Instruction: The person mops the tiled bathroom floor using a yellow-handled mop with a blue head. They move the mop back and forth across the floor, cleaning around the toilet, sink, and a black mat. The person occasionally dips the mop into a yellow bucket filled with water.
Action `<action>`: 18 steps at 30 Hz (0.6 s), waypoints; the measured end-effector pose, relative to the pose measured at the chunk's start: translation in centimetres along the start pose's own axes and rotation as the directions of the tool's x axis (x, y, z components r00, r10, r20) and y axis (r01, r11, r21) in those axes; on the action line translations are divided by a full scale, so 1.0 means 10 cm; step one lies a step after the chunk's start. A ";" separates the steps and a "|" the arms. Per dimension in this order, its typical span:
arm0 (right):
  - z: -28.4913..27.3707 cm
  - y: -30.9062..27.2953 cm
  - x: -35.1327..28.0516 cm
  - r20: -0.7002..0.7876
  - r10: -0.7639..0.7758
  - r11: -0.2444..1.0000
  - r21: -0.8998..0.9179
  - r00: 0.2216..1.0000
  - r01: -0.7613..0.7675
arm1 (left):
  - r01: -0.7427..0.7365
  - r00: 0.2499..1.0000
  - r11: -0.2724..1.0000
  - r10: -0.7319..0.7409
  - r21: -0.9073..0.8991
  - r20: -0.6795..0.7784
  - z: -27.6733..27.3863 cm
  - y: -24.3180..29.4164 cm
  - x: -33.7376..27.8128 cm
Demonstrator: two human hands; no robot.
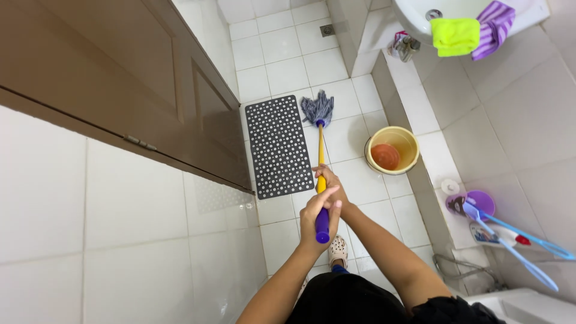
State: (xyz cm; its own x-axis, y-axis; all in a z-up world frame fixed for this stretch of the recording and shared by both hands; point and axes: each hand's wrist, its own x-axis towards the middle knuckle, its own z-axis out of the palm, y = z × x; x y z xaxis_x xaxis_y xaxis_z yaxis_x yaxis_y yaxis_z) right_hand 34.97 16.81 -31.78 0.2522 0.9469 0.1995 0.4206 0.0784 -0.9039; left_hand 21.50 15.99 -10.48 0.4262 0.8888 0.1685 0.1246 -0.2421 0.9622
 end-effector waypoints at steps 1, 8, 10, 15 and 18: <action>0.09 -0.17 -0.05 -0.011 0.005 1.000 -0.003 1.000 -0.005 | -0.002 1.000 1.000 0.002 -0.002 0.012 -0.10 0.08 -0.06; 0.42 -1.18 -0.36 -0.116 0.068 0.997 0.042 0.991 -0.063 | -0.248 0.956 0.939 0.196 -0.240 -0.219 -0.76 0.59 -0.42; 0.42 -1.47 -0.35 -0.090 0.037 0.998 -0.045 0.995 -0.042 | -0.244 0.959 0.903 0.170 -0.354 -0.229 -0.92 0.62 -0.47; 0.37 -1.49 -0.41 0.057 0.184 0.983 -0.016 0.981 -0.183 | -0.245 0.967 0.955 0.228 -0.169 -0.110 -0.99 0.49 -0.48; 0.32 -1.14 -0.50 0.014 -0.078 0.996 0.039 0.997 0.078 | -0.419 0.907 0.883 0.415 -0.212 -0.064 -0.89 0.60 -0.42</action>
State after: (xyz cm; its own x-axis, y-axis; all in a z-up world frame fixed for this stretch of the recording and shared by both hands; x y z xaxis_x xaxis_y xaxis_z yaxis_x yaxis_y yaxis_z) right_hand 26.13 12.15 -23.67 0.2065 0.9421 0.2642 0.4045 0.1637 -0.8998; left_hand 12.49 14.20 -3.48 0.3815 0.7308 0.5660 -0.2589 -0.5034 0.8244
